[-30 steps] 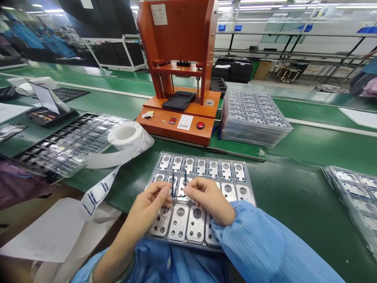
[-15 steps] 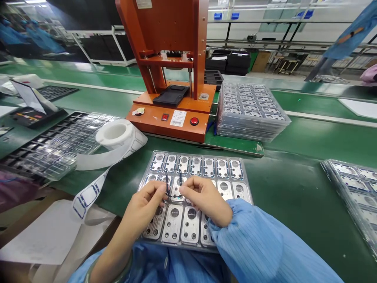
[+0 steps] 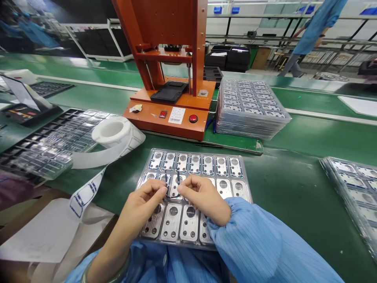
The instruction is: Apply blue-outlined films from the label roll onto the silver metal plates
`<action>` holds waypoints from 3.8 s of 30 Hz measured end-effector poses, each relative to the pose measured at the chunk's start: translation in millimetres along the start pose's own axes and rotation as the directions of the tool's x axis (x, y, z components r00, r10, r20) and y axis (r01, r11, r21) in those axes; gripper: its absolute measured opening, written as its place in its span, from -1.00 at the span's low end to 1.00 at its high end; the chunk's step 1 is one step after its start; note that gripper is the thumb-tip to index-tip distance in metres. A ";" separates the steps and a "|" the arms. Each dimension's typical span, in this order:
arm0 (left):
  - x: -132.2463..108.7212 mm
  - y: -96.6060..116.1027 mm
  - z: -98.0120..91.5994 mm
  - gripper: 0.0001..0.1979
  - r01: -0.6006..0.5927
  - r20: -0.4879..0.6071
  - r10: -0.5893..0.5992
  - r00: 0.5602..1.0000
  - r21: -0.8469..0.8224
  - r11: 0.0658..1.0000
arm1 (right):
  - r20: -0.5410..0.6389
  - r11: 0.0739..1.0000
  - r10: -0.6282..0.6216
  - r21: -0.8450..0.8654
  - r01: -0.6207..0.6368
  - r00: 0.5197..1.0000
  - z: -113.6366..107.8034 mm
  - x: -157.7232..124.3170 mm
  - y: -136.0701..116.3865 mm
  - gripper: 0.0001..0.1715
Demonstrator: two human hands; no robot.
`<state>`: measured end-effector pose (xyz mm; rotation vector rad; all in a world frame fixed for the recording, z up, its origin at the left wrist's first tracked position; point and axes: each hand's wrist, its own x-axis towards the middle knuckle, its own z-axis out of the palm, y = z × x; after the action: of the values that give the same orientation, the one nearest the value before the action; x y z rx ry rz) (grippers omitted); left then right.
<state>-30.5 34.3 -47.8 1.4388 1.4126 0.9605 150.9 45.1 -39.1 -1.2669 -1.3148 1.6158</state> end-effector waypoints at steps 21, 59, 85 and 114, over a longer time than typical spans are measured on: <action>1.6 -10.7 7.5 -0.85 -0.125 0.043 0.118 0.992 0.388 0.913 | -0.104 0.836 -0.128 -0.546 0.051 0.986 8.5 0.0 7.5 -0.85; -0.7 -13.2 6.7 -0.87 -0.202 0.087 0.183 0.979 0.481 0.853 | -0.020 0.659 -0.182 -0.745 0.107 0.983 6.3 -2.8 6.2 -0.85; -1.4 -7.7 6.2 -0.91 -0.269 0.154 0.221 0.963 0.547 0.793 | 0.042 0.674 -0.146 -0.727 0.130 0.988 -0.5 -1.1 5.8 -0.88; -3.3 -9.7 3.7 -0.88 -0.308 0.063 0.306 0.950 0.349 0.885 | -0.035 0.888 -0.244 -0.411 0.209 0.969 -1.2 -1.0 9.9 -0.95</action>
<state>-30.2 30.5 -58.1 1.9815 1.4301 0.9204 152.9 42.0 -48.4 -1.3409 -1.7327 1.1469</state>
